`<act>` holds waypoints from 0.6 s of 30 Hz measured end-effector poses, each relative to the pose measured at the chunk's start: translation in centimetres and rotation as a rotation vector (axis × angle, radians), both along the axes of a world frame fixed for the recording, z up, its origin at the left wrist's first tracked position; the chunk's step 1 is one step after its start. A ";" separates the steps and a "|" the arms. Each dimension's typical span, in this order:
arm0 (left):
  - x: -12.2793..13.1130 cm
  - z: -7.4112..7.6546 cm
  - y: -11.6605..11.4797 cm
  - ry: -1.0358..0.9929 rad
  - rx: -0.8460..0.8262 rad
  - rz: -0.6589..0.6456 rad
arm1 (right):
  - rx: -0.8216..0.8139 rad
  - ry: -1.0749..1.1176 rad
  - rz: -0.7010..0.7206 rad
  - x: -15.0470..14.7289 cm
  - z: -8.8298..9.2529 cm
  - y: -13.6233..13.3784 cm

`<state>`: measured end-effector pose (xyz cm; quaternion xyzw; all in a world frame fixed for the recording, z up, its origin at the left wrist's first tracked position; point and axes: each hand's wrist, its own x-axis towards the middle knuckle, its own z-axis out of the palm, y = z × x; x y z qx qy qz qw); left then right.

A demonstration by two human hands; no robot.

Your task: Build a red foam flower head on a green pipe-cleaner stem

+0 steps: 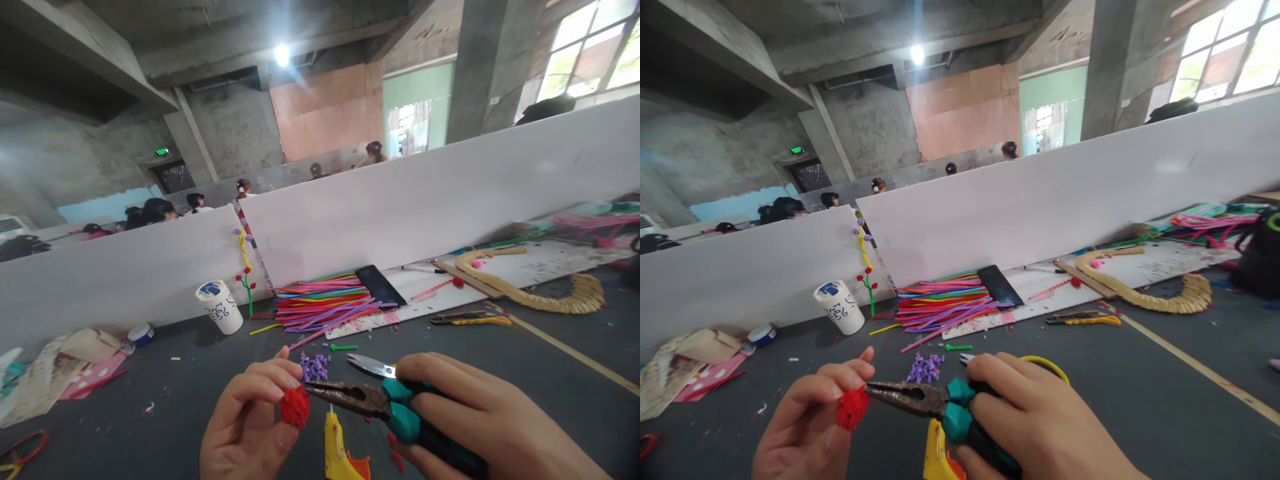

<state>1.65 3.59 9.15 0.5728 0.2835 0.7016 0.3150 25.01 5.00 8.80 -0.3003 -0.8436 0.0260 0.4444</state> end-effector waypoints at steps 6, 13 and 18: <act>0.2 0.2 -0.1 -0.029 0.003 0.025 | -0.025 0.001 0.013 -0.1 0.3 0.0; 0.1 0.2 0.1 0.008 0.004 -0.006 | 0.034 -0.021 0.029 -0.2 0.5 0.2; -0.1 0.0 0.3 0.024 0.037 -0.036 | 0.011 -0.062 0.029 -0.1 0.4 0.1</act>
